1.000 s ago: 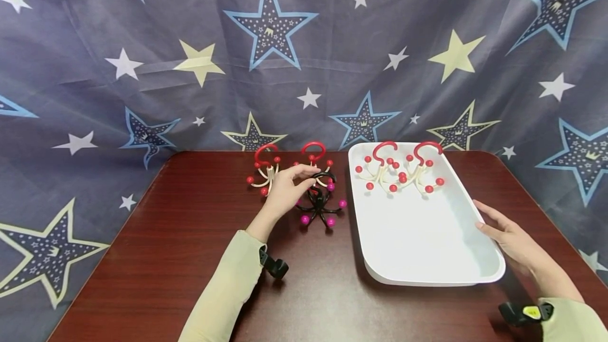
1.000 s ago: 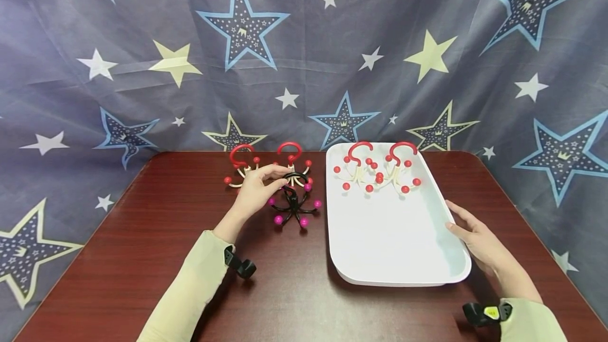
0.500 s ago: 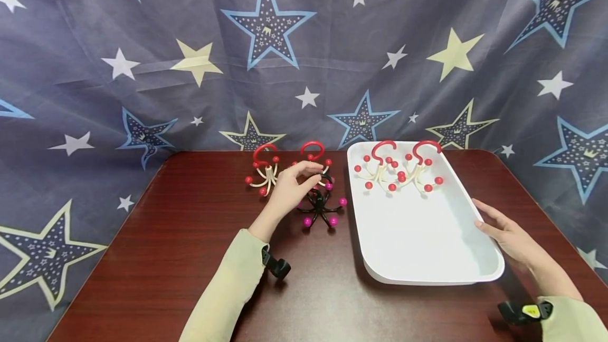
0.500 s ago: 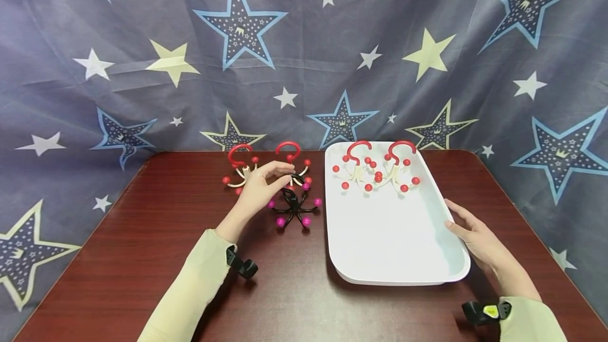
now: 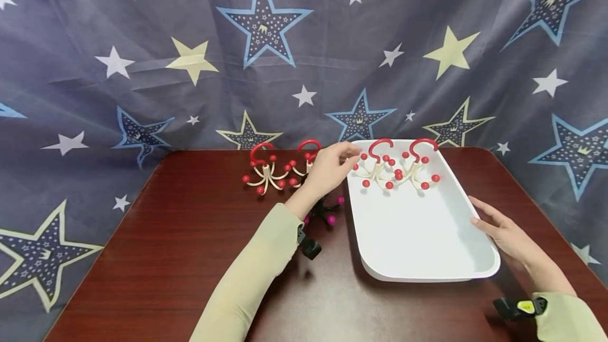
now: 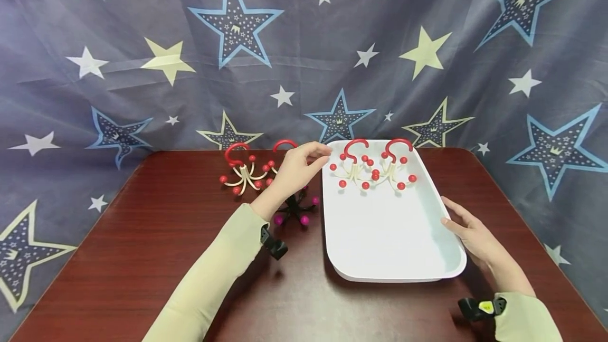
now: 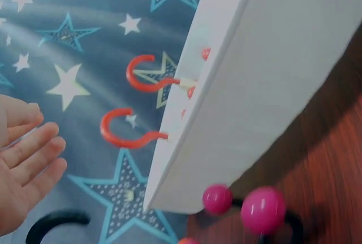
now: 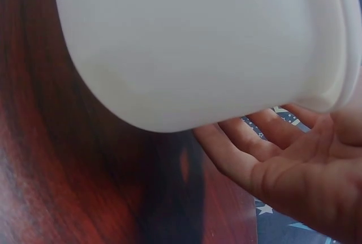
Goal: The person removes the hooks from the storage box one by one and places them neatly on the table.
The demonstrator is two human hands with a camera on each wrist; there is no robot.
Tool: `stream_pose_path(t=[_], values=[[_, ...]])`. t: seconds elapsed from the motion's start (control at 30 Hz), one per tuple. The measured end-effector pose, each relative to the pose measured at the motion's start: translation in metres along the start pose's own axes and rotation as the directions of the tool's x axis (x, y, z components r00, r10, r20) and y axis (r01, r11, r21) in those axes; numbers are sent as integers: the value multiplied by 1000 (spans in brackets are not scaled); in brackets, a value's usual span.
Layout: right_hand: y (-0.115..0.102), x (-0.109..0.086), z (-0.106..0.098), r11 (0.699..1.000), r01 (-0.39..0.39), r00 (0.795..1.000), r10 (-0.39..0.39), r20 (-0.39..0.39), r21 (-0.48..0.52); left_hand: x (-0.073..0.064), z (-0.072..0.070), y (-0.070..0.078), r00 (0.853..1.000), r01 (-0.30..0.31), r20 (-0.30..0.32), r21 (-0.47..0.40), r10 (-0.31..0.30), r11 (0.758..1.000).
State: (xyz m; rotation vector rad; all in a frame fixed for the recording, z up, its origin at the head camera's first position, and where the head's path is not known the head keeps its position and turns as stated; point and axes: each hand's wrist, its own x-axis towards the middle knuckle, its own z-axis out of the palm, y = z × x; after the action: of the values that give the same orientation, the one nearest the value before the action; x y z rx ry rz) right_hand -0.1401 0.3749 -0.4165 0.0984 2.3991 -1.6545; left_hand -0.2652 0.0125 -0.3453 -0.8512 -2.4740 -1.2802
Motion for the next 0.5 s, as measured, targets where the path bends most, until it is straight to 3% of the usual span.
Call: stream_pose_path(t=[0.17,0.5], values=[[-1,0,0,1000,2,1000,-2,-6,-6,17,18,3,999,9,-32,24,-8,1000],[0,1,2,999,-21,999,20,-30,-34,45,40,7,990,117,-78,48,-113,992]])
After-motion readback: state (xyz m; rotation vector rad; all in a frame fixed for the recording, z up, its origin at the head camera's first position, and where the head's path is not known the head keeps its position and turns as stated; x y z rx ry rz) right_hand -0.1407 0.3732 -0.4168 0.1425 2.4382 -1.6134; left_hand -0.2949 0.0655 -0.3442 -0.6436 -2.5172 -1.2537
